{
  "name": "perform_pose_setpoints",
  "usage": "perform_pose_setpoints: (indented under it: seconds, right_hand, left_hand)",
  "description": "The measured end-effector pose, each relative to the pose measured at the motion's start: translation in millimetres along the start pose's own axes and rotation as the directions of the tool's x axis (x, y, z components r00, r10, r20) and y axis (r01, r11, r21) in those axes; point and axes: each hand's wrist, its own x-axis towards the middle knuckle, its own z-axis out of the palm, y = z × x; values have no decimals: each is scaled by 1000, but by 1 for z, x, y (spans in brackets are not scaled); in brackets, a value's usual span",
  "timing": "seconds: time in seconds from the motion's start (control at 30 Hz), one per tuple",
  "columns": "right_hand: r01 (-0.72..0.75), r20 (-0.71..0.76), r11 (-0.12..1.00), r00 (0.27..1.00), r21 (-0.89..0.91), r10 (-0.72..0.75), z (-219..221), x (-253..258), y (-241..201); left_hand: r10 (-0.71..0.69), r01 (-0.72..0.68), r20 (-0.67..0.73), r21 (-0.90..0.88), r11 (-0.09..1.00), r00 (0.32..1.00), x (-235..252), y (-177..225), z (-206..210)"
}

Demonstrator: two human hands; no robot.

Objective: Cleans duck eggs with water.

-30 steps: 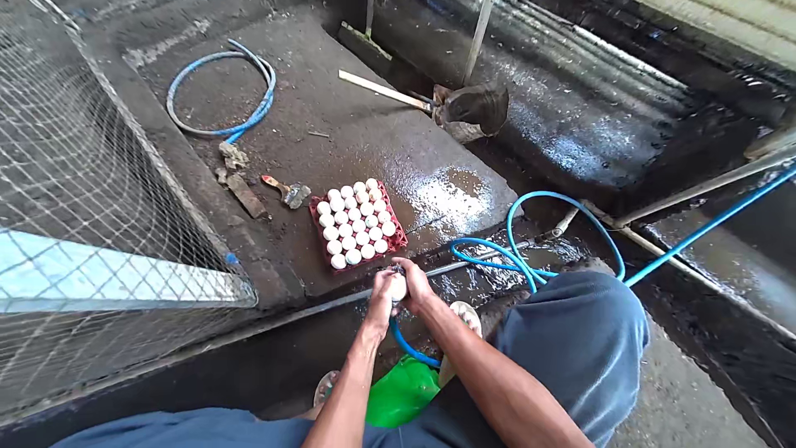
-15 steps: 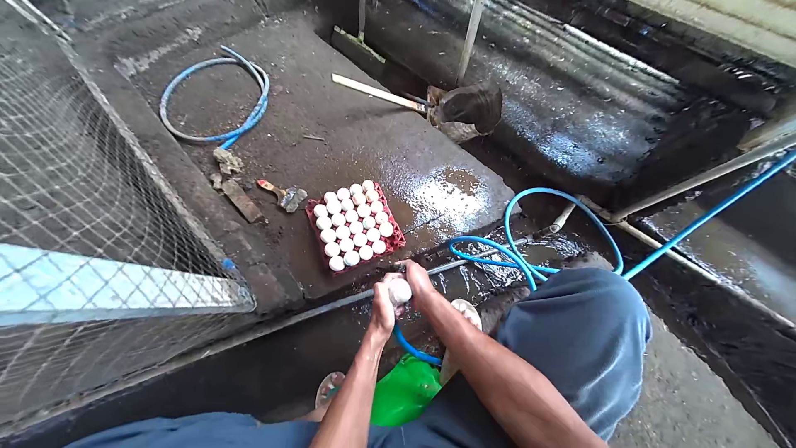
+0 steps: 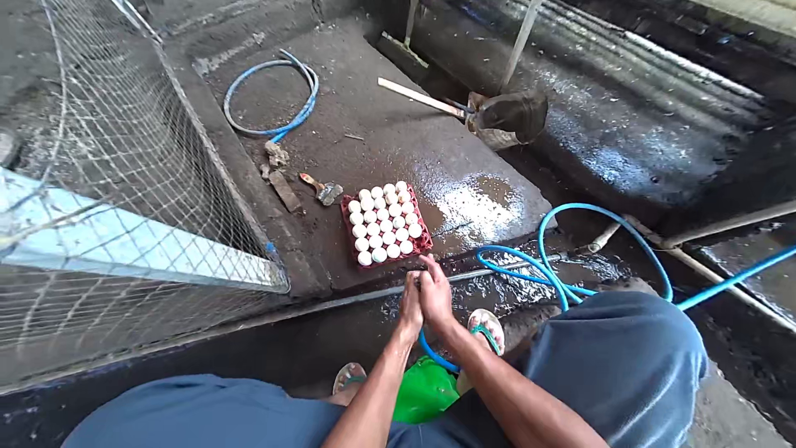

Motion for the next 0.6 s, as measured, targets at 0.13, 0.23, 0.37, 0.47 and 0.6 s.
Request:
perform_pose_setpoints:
  seconds: [0.13,0.23,0.37,0.47,0.6]
  right_hand:
    - [-131,-32,989,991,73,133,1,5,-3]
    - [-50,-7,998,999,38,51,1,-4,0]
    - [-90,-56,995,994,47,93,-1,-2,-1]
    - [-28,-41,998,999,55,30,-1,-4,6]
    - [-101,-79,994,991,45,104,0,-4,1]
  left_hand:
    - [-21,22,-19,87,996,1000,8,0,0]
    - [23,-23,7,93,995,1000,6,-4,-1]
    - [-32,31,12,66,997,999,5,4,-1]
    - [-67,68,12,-16,998,998,4,2,1]
    - [-9,8,16,67,998,1000,7,-1,1]
